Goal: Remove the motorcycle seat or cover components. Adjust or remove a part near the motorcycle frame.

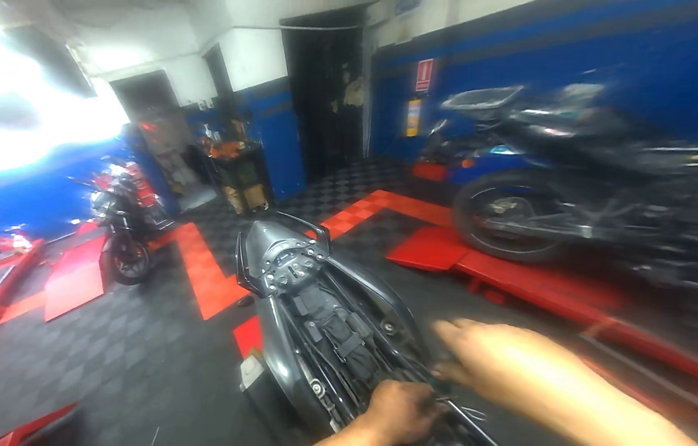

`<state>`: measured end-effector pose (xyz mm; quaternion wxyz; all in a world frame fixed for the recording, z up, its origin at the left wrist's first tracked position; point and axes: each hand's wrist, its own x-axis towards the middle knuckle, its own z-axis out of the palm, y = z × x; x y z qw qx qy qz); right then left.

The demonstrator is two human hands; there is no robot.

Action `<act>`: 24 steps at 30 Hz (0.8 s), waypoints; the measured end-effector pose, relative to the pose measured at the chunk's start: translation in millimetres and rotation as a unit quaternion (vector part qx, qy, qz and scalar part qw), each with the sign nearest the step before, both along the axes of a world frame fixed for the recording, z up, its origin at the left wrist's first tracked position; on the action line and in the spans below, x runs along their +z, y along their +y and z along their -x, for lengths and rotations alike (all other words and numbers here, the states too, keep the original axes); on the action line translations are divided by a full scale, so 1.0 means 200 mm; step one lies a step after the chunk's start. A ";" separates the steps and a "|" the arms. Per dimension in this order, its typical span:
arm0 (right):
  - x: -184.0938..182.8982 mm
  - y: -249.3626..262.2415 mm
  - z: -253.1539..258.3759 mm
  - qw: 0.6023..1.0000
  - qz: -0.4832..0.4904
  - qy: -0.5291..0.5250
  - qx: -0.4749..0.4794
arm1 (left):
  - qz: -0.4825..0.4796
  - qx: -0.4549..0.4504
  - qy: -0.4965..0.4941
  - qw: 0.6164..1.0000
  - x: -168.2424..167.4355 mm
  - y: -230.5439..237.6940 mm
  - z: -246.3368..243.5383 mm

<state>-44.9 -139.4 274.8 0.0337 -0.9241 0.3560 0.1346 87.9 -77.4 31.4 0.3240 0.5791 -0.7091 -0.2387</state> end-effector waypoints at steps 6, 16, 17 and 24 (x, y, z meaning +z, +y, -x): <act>-0.04 -0.04 0.00 0.996 -0.061 0.005 0.069 | 0.003 0.001 -0.010 1.000 0.00 0.00 0.00; -0.12 -0.01 -0.02 0.987 0.120 0.043 -0.097 | -0.008 -0.018 -0.035 0.999 -0.04 -0.02 -0.01; -0.13 -0.01 -0.02 0.989 0.117 0.040 -0.086 | -0.004 -0.008 -0.042 0.999 -0.04 -0.01 0.00; -0.13 -0.01 -0.06 0.998 0.054 0.039 -0.024 | 0.258 0.128 -0.087 0.954 0.22 0.61 -0.02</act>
